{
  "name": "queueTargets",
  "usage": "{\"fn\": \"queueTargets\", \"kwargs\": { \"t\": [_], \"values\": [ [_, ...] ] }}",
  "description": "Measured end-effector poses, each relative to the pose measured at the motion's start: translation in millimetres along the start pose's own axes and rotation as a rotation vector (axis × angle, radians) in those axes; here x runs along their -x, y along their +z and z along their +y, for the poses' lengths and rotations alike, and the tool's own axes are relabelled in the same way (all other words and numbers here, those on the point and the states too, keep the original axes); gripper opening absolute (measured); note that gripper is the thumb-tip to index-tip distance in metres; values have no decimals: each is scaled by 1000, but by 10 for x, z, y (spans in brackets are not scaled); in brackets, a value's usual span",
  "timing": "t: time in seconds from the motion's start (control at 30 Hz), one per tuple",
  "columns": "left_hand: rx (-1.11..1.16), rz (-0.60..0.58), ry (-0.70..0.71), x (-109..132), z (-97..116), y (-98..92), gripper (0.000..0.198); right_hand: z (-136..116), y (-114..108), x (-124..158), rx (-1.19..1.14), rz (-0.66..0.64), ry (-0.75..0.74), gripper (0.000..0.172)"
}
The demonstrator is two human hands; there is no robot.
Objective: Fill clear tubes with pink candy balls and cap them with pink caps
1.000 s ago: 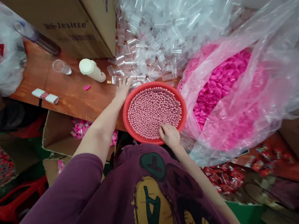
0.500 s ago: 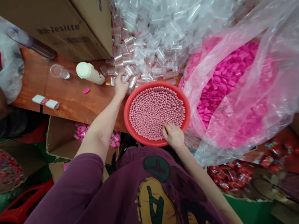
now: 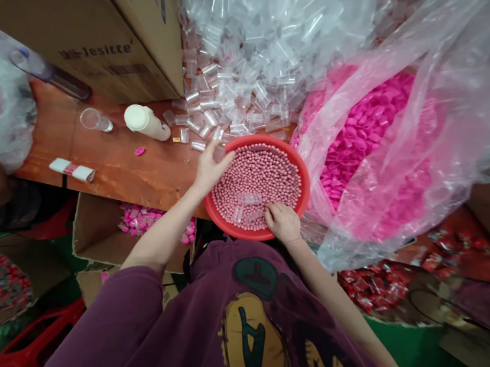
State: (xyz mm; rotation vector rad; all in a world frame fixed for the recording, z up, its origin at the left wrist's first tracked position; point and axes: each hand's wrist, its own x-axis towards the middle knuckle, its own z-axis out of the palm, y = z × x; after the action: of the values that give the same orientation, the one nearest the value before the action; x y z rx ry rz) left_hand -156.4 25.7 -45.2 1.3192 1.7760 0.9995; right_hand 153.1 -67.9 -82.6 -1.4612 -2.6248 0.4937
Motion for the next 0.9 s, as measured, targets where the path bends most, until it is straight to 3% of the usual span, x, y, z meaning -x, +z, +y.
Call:
{"fn": "queueTargets", "kwargs": {
  "t": [0.07,0.17,0.33,0.43,0.63,0.8,0.9],
  "values": [
    [-21,132,-42,-286,-113,36,29,-6,-3,4,-9,-13,8,25],
    [-107,102,-4,-693,-337,-9,29,-14,0,10,-28,-33,25,25],
    [-343,-380,133,-983,-663,-58,58,-27,24,18,-9,-23,39,25],
    [-472,-527,100,-994,-766,90,56,-34,34,23,-2,-15,34,26],
    [-530,-387,104,-1040,-824,342,48,-38,29,34,-5,-21,51,26],
    [-481,-294,94,-1189,-831,401,44,-40,15,41,7,2,44,26],
    [-376,-135,10,-1275,-821,349,50,-44,12,42,-16,0,57,26]
  ]
}}
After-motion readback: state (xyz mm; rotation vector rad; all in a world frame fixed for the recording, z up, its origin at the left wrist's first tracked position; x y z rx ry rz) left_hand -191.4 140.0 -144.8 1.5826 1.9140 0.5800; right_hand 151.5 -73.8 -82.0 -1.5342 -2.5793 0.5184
